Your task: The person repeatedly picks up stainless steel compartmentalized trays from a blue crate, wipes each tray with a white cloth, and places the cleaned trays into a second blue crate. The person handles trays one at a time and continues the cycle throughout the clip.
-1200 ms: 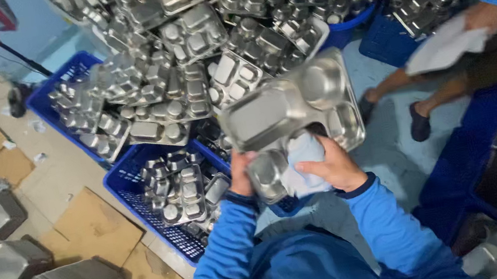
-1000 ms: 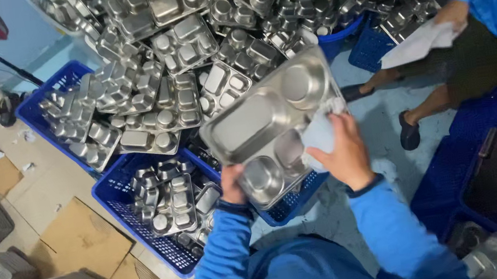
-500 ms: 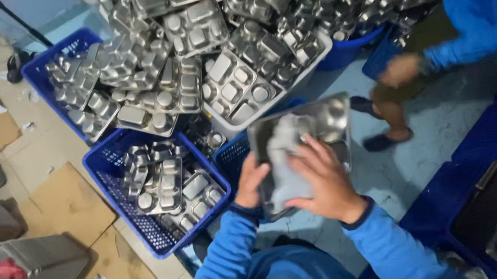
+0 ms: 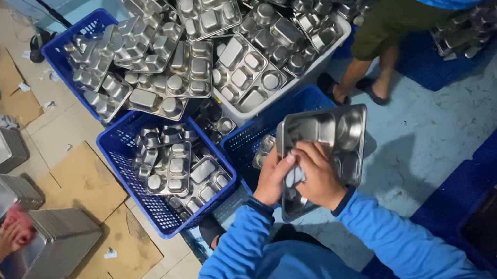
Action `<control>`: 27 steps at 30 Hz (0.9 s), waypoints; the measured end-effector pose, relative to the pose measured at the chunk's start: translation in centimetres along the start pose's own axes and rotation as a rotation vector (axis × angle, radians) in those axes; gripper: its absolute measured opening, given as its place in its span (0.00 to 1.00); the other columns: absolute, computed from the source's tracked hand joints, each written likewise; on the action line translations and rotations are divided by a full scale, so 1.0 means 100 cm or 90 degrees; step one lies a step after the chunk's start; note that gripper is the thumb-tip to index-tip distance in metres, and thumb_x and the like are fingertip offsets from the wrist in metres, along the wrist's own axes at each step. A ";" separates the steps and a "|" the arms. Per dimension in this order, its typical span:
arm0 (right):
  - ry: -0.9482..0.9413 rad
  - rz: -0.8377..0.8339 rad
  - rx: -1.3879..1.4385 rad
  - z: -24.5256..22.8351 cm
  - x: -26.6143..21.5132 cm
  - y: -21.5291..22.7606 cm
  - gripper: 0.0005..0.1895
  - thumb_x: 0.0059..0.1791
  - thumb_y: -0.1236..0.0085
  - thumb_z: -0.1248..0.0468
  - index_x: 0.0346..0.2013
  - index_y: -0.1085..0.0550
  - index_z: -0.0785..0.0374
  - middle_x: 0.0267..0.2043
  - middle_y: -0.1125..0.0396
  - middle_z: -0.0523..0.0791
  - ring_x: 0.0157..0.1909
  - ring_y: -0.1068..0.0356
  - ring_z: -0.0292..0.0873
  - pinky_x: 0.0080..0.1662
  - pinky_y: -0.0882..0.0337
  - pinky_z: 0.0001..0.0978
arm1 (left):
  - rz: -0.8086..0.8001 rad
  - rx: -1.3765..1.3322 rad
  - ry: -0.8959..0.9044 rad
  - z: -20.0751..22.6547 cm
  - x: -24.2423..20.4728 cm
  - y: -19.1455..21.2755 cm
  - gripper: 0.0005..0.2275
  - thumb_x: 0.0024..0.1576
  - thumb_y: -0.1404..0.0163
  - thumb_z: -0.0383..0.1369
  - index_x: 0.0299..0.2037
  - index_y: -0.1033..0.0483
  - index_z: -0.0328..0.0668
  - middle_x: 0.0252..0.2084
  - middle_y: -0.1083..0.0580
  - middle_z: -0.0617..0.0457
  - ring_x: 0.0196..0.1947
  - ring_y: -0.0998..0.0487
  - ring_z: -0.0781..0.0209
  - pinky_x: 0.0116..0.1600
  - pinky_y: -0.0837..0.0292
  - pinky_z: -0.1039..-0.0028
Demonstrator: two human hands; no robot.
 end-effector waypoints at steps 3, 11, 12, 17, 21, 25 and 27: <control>-0.005 0.030 -0.003 -0.002 0.011 0.005 0.22 0.33 0.44 0.73 0.42 0.28 0.72 0.47 0.36 0.57 0.49 0.36 0.63 0.50 0.34 0.51 | -0.007 0.011 0.006 0.000 0.011 -0.002 0.21 0.63 0.52 0.41 0.62 0.31 0.33 0.53 0.27 0.53 0.54 0.29 0.64 0.63 0.35 0.73; -0.059 0.000 -0.034 0.008 0.007 0.023 0.16 0.33 0.41 0.73 0.35 0.27 0.66 0.39 0.36 0.51 0.45 0.35 0.58 0.47 0.33 0.49 | -0.082 0.000 0.001 0.001 0.015 -0.017 0.24 0.61 0.49 0.42 0.62 0.31 0.35 0.50 0.27 0.54 0.49 0.29 0.66 0.56 0.33 0.73; -0.036 0.020 -0.030 0.001 0.005 0.027 0.16 0.33 0.42 0.73 0.36 0.27 0.66 0.40 0.35 0.51 0.45 0.34 0.58 0.47 0.33 0.49 | -0.072 -0.028 0.042 -0.003 0.011 -0.018 0.23 0.61 0.49 0.42 0.62 0.31 0.34 0.49 0.27 0.53 0.48 0.29 0.65 0.54 0.33 0.71; -0.074 0.008 -0.076 -0.004 0.018 0.018 0.21 0.31 0.42 0.73 0.39 0.27 0.71 0.45 0.33 0.54 0.47 0.34 0.60 0.48 0.32 0.49 | -0.077 -0.023 0.049 0.006 0.021 -0.018 0.24 0.62 0.51 0.44 0.62 0.33 0.36 0.53 0.27 0.55 0.53 0.29 0.67 0.60 0.34 0.74; -0.180 0.033 -0.063 0.000 0.008 0.006 0.11 0.34 0.38 0.74 0.29 0.29 0.67 0.37 0.35 0.51 0.43 0.33 0.58 0.45 0.33 0.47 | -0.109 0.030 0.023 0.012 0.021 -0.004 0.23 0.63 0.50 0.44 0.61 0.31 0.33 0.52 0.27 0.51 0.52 0.29 0.63 0.59 0.33 0.71; -0.201 0.085 -0.011 -0.011 -0.017 0.003 0.15 0.33 0.33 0.70 0.29 0.30 0.66 0.33 0.36 0.50 0.36 0.31 0.54 0.39 0.32 0.41 | -0.023 -0.119 0.096 -0.001 0.023 0.036 0.23 0.62 0.52 0.43 0.60 0.30 0.31 0.52 0.25 0.46 0.51 0.24 0.57 0.58 0.29 0.67; -0.241 0.103 0.018 -0.010 -0.031 0.010 0.18 0.29 0.36 0.70 0.31 0.30 0.68 0.33 0.35 0.51 0.36 0.30 0.53 0.39 0.31 0.39 | 0.076 -0.254 0.191 -0.013 0.022 0.071 0.24 0.61 0.54 0.45 0.59 0.29 0.34 0.50 0.23 0.44 0.47 0.21 0.52 0.54 0.25 0.63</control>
Point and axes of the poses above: each hand's wrist, its own x-axis towards the middle knuckle, its own y-axis out of the back of the hand, z = x × y, the point moved 6 cm from there along x, towards the middle knuckle
